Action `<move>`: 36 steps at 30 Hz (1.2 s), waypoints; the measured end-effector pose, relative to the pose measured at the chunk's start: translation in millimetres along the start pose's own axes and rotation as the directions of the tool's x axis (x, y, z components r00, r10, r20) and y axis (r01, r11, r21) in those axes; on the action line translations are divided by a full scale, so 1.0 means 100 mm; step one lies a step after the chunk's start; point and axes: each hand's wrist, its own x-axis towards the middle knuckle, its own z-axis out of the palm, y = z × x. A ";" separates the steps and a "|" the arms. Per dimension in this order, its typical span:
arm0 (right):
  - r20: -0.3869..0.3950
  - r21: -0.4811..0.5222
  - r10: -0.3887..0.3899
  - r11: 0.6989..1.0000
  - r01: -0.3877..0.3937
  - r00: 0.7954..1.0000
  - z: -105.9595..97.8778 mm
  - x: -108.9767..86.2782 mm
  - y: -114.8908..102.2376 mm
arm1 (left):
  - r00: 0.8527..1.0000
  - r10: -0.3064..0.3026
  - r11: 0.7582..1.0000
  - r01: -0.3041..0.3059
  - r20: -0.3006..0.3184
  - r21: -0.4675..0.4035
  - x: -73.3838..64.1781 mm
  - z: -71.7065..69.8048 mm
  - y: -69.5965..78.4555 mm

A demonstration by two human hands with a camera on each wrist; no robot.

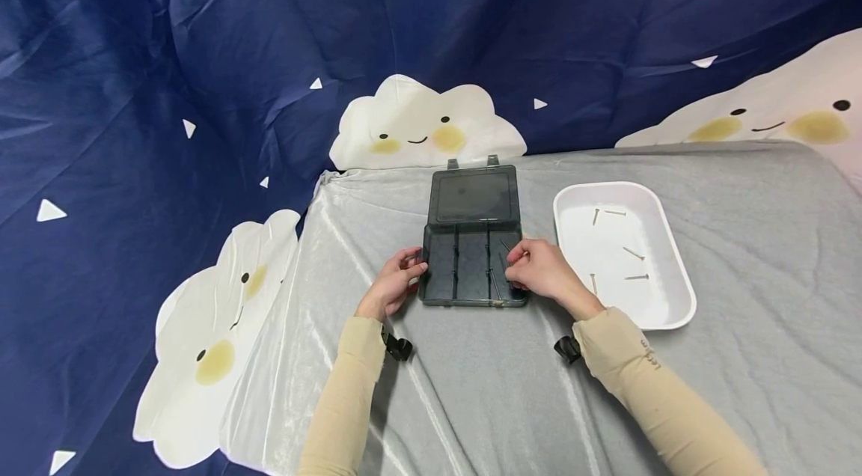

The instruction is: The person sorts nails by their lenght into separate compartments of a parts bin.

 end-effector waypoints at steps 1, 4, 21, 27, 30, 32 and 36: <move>-0.001 -0.007 0.002 1.000 -0.002 1.000 0.01 0.00 0.00 | 1.000 0.000 1.000 0.000 0.000 -0.001 0.00 0.00 0.00; -0.006 -0.028 0.006 1.000 -0.006 1.000 0.02 -0.01 0.00 | 1.000 -0.003 1.000 0.003 0.001 -0.007 0.01 0.00 -0.01; -0.024 -0.034 -0.002 0.999 0.001 1.000 -0.11 -0.05 -0.03 | 1.000 0.007 1.000 -0.007 0.012 -0.010 0.05 0.00 -0.02; -0.063 -0.008 -0.020 1.000 0.020 0.998 -0.23 -0.09 -0.08 | 1.000 0.003 1.000 -0.003 0.012 -0.006 0.06 0.00 -0.02; -0.091 -0.001 -0.029 1.000 0.029 0.995 -0.30 -0.12 -0.09 | 1.000 0.002 1.000 -0.002 0.014 -0.002 0.05 -0.01 -0.01; -0.108 0.009 -0.036 0.999 0.037 0.994 -0.34 -0.15 -0.10 | 1.000 0.000 1.000 0.000 0.013 -0.005 0.05 -0.01 -0.01; -0.150 0.027 -0.050 0.998 0.054 0.988 -0.42 -0.20 -0.09 | 1.000 0.001 1.000 -0.001 0.012 -0.011 0.05 -0.02 -0.03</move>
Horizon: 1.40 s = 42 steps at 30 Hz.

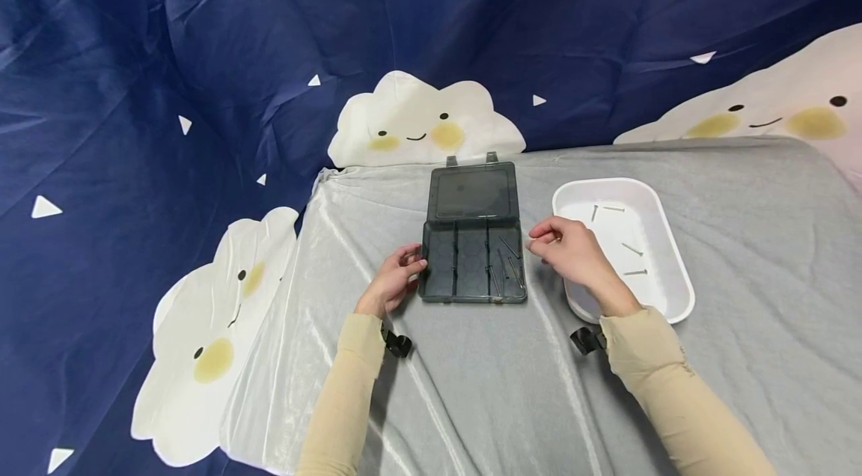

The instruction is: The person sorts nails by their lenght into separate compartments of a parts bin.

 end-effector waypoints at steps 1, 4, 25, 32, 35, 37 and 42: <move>-0.012 0.002 -0.006 1.000 0.006 1.000 -0.02 -0.01 0.00 | 1.000 0.002 1.000 -0.002 -0.001 0.000 0.00 0.00 0.00; -0.049 -0.003 -0.020 1.000 0.020 0.999 -0.09 -0.03 0.03 | 1.000 0.006 1.000 -0.006 -0.003 -0.006 0.00 0.00 0.00; -0.067 -0.150 0.094 0.983 -0.103 0.993 -0.34 -0.22 0.56 | 1.000 0.008 1.000 -0.008 0.001 -0.001 -0.04 0.01 0.02; -0.031 -0.226 0.115 0.967 -0.119 0.993 -0.30 -0.20 0.75 | 1.000 0.007 1.000 -0.007 0.009 0.001 -0.03 0.00 0.02; -0.034 -0.252 0.113 0.961 -0.118 0.993 -0.28 -0.18 0.80 | 1.000 0.011 1.000 -0.011 0.014 0.006 -0.03 0.00 0.01; -0.040 -0.270 0.104 0.957 -0.110 0.994 -0.26 -0.17 0.82 | 1.000 0.012 1.000 -0.012 0.014 0.005 -0.02 0.00 0.01; -0.039 -0.319 0.098 0.942 -0.105 0.994 -0.24 -0.15 0.86 | 1.000 0.015 1.000 -0.015 0.013 0.003 -0.03 0.00 0.01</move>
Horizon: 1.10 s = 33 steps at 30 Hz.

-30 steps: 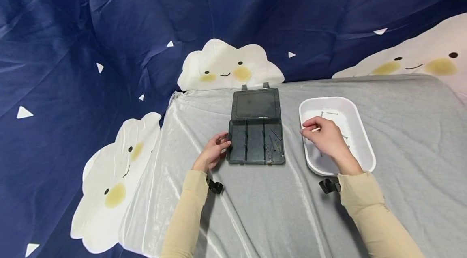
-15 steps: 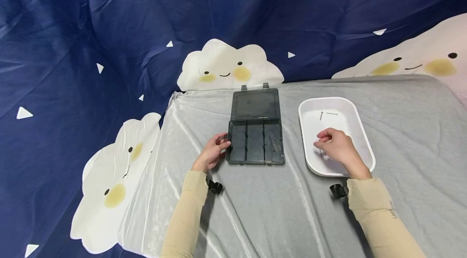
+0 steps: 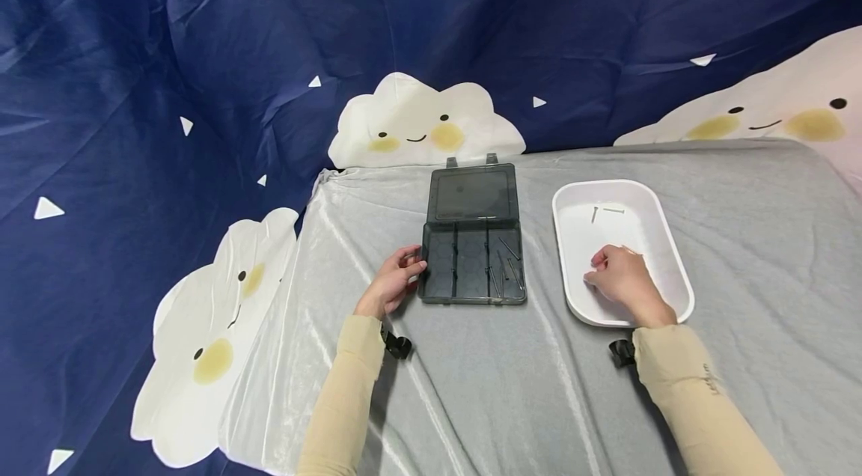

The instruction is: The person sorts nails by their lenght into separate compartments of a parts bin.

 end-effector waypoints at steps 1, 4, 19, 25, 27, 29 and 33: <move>0.005 -0.006 0.006 1.000 -0.006 1.000 0.01 0.00 0.00 | 1.000 0.000 1.000 0.000 0.001 0.000 0.00 0.00 0.00; 0.023 -0.018 0.032 0.999 -0.031 0.999 0.03 0.01 0.01 | 1.000 0.001 1.000 -0.001 0.002 0.006 0.00 0.00 0.00; 0.058 -0.085 0.061 0.995 -0.056 0.996 0.06 0.03 -0.04 | 1.000 -0.008 1.000 0.008 -0.003 -0.006 0.00 0.00 -0.01; 0.065 -0.092 0.076 0.993 -0.070 0.995 0.05 0.03 -0.05 | 1.000 -0.009 1.000 0.009 -0.014 -0.020 0.00 0.01 0.00; 0.061 -0.093 0.066 0.994 -0.060 0.996 0.05 0.03 -0.05 | 1.000 -0.008 1.000 0.008 -0.015 -0.019 0.01 0.01 0.00; 0.057 -0.091 0.057 0.995 -0.051 0.997 0.06 0.03 -0.05 | 1.000 -0.010 1.000 0.009 -0.017 -0.026 0.01 0.01 0.00; 0.052 -0.085 0.040 0.996 -0.035 0.998 0.07 0.02 -0.05 | 1.000 -0.006 1.000 0.006 -0.014 -0.019 0.01 0.01 -0.01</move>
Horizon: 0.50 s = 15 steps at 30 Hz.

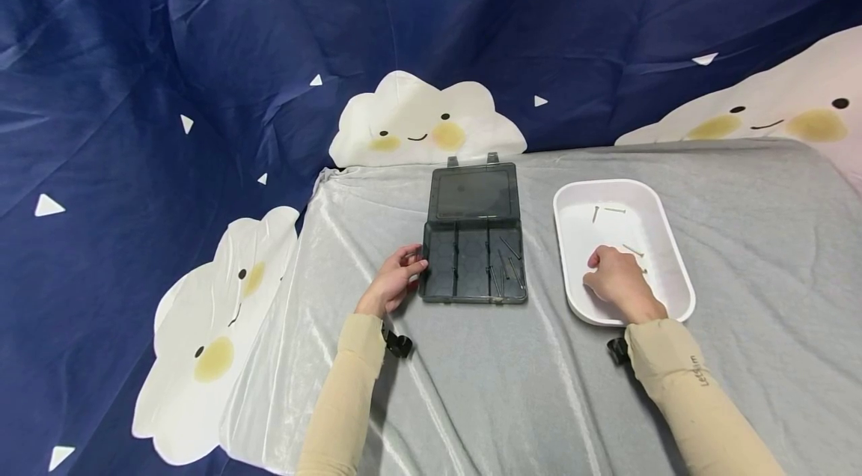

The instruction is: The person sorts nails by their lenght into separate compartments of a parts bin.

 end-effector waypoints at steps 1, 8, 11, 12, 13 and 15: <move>0.000 0.001 -0.002 1.000 0.002 1.000 0.00 0.00 0.00 | 1.000 0.003 1.000 -0.003 0.003 0.002 0.00 0.00 0.00; 0.000 0.005 -0.005 1.000 0.005 1.000 0.00 -0.01 -0.01 | 1.000 0.004 1.000 -0.004 0.007 0.006 0.00 0.00 0.00; -0.002 0.011 -0.005 1.000 0.005 1.000 0.00 -0.02 0.00 | 1.000 0.005 1.000 -0.005 0.001 -0.005 0.01 0.00 -0.01; -0.002 0.013 -0.004 1.000 0.004 1.000 0.00 -0.02 0.01 | 1.000 0.004 1.000 -0.004 0.000 -0.011 0.01 0.00 -0.01; -0.004 0.015 -0.003 1.000 0.003 1.000 0.00 -0.01 0.01 | 1.000 0.003 1.000 -0.003 0.000 -0.013 0.01 0.00 -0.01; -0.006 0.016 -0.003 1.000 0.004 1.000 0.00 -0.01 0.02 | 1.000 0.004 1.000 -0.004 -0.001 -0.012 0.01 0.00 -0.01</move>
